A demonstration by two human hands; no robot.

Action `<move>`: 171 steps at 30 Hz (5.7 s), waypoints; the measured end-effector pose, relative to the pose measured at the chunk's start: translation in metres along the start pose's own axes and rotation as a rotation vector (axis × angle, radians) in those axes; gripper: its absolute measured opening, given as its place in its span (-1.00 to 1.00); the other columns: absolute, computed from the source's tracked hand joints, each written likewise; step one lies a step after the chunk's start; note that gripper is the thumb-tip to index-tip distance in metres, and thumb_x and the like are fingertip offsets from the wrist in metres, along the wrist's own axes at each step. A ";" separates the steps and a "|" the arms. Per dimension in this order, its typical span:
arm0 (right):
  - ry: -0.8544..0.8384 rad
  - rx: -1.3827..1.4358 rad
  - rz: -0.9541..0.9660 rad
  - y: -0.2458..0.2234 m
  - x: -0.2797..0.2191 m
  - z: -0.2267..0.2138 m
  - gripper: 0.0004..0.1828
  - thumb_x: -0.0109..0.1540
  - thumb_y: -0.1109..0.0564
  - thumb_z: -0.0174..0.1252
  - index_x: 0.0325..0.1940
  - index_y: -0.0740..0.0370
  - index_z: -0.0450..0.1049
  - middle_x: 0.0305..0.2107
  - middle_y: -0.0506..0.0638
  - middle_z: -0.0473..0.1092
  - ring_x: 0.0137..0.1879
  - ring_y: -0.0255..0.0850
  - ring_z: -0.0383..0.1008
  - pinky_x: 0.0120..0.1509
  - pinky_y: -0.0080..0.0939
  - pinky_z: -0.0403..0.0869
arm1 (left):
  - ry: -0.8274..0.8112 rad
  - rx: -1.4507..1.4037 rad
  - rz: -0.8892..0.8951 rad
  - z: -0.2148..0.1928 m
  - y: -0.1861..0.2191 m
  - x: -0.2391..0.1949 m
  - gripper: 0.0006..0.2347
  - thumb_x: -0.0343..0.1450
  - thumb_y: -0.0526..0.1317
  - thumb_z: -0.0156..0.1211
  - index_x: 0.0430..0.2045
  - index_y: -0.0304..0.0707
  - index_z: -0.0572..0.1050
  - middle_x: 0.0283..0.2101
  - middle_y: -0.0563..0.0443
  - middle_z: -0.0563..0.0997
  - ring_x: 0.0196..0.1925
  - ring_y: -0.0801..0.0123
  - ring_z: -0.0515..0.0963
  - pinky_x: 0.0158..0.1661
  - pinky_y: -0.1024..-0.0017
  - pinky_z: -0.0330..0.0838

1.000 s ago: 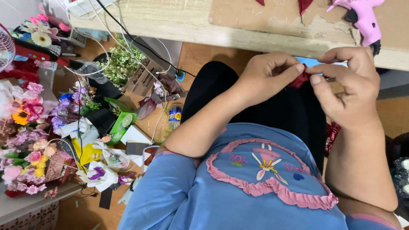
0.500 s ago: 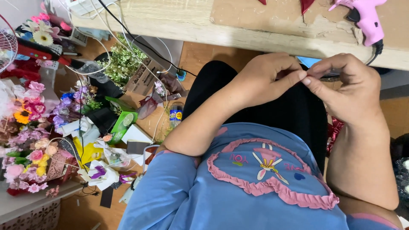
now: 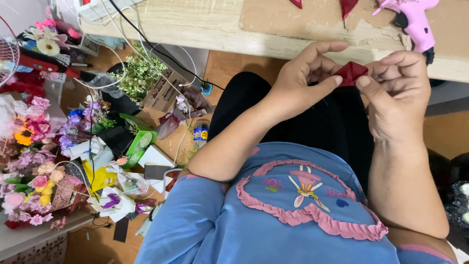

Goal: The person sits on the floor and uses a hot glue gun to apply adhesive to small red fabric pieces, then folds and presses them into triangular shapes. The person repeats this process for several pieces, placing the finished items on the table.

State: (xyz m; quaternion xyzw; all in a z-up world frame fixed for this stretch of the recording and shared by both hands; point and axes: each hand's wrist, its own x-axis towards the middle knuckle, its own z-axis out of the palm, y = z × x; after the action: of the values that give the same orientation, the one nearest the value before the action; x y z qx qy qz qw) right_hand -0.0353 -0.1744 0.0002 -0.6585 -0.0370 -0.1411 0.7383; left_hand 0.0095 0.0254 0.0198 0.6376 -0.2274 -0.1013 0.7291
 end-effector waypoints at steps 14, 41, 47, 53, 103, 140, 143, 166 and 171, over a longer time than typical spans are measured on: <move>-0.025 -0.002 0.083 -0.005 0.002 0.000 -0.55 0.38 0.44 0.20 0.21 0.07 0.23 -0.16 0.15 0.47 -0.20 -0.30 0.48 -0.19 -0.45 0.44 | -0.010 0.064 -0.005 -0.004 0.005 0.000 -0.59 0.49 -0.36 0.26 0.24 -0.01 0.35 -0.28 0.14 0.68 -0.19 0.57 0.62 -0.03 0.57 0.51; -0.066 -0.105 -0.090 0.042 0.023 -0.004 -0.61 0.39 0.20 0.13 0.26 0.20 0.19 0.13 0.17 0.35 0.12 -0.23 0.40 0.35 -0.27 0.40 | 0.210 0.041 -0.030 -0.036 -0.054 0.035 -0.74 0.39 -0.34 0.36 -0.07 -0.12 0.52 -0.28 0.09 0.66 -0.25 0.57 0.61 -0.11 0.63 0.53; 0.059 -0.119 -0.032 0.055 0.017 -0.017 -0.70 0.39 0.29 0.17 0.16 0.18 0.29 0.05 0.10 0.41 0.01 -0.28 0.45 0.30 -0.32 0.48 | 0.340 0.029 0.048 -0.078 -0.052 0.052 -0.79 0.40 -0.34 0.38 -0.13 -0.13 0.54 -0.24 0.11 0.63 -0.17 0.52 0.61 -0.11 0.61 0.52; 0.099 -0.120 0.027 0.064 0.000 -0.030 -0.72 0.40 0.31 0.15 0.15 0.18 0.29 -0.05 0.11 0.46 -0.03 -0.26 0.48 0.23 -0.33 0.51 | 0.490 0.226 0.003 -0.133 -0.030 0.106 -0.88 0.38 -0.34 0.35 -0.29 -0.08 0.60 -0.26 0.12 0.69 -0.18 0.46 0.68 0.01 0.52 0.63; 0.053 -0.250 0.172 0.081 -0.032 -0.033 -0.90 0.44 0.33 0.15 0.01 0.23 0.45 -0.18 0.05 0.48 -0.11 -0.32 0.47 0.10 -0.41 0.48 | 0.427 1.318 0.289 -0.098 -0.098 0.116 -0.71 0.46 -0.01 0.01 -0.11 -0.08 0.60 -0.01 0.06 0.66 0.03 0.08 0.59 0.00 0.09 0.40; 0.080 -0.918 -0.498 0.030 0.053 -0.090 -0.79 0.52 0.52 0.31 0.17 0.55 0.43 -0.06 0.35 0.39 -0.09 0.03 0.39 -0.04 -0.04 0.38 | 0.173 -0.475 -0.150 -0.035 -0.058 0.063 -0.60 0.43 -0.44 0.27 0.19 -0.39 0.42 -0.17 -0.26 0.69 -0.14 0.17 0.73 0.02 0.26 0.71; 0.120 -1.344 -0.324 0.037 0.091 -0.106 -0.56 0.55 0.05 0.52 0.29 0.46 0.56 -0.03 0.25 0.48 -0.08 0.03 0.50 -0.12 0.05 0.46 | 0.262 -0.521 -0.158 -0.032 -0.070 0.057 -0.76 0.41 -0.40 0.30 -0.07 -0.44 0.49 -0.18 -0.36 0.70 -0.17 0.11 0.75 0.01 0.27 0.68; 0.254 0.265 0.186 0.030 0.067 -0.087 -0.64 0.36 0.17 0.15 0.22 0.00 0.27 -0.30 -0.19 0.27 -0.38 -0.46 0.34 -0.46 -0.50 0.36 | 0.304 -0.549 -0.161 -0.035 -0.080 0.041 -0.78 0.44 -0.39 0.26 -0.04 -0.41 0.52 -0.19 -0.20 0.68 -0.18 0.23 0.71 -0.04 0.28 0.70; -0.060 0.654 0.420 0.008 0.039 -0.060 -0.86 0.21 0.14 0.27 -0.16 0.11 0.49 -0.31 -0.12 0.32 -0.33 -0.43 0.22 -0.41 -0.56 0.26 | 0.280 -0.620 -0.146 -0.029 -0.067 0.035 -0.84 0.47 -0.28 0.23 -0.15 -0.40 0.55 -0.22 -0.27 0.69 -0.18 0.10 0.72 -0.02 0.25 0.66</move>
State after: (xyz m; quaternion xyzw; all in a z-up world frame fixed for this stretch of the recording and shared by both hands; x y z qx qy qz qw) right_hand -0.0041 -0.2388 -0.0060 -0.3855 0.0342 0.0517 0.9206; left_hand 0.0633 0.0244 -0.0407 0.4082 -0.0372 -0.1289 0.9030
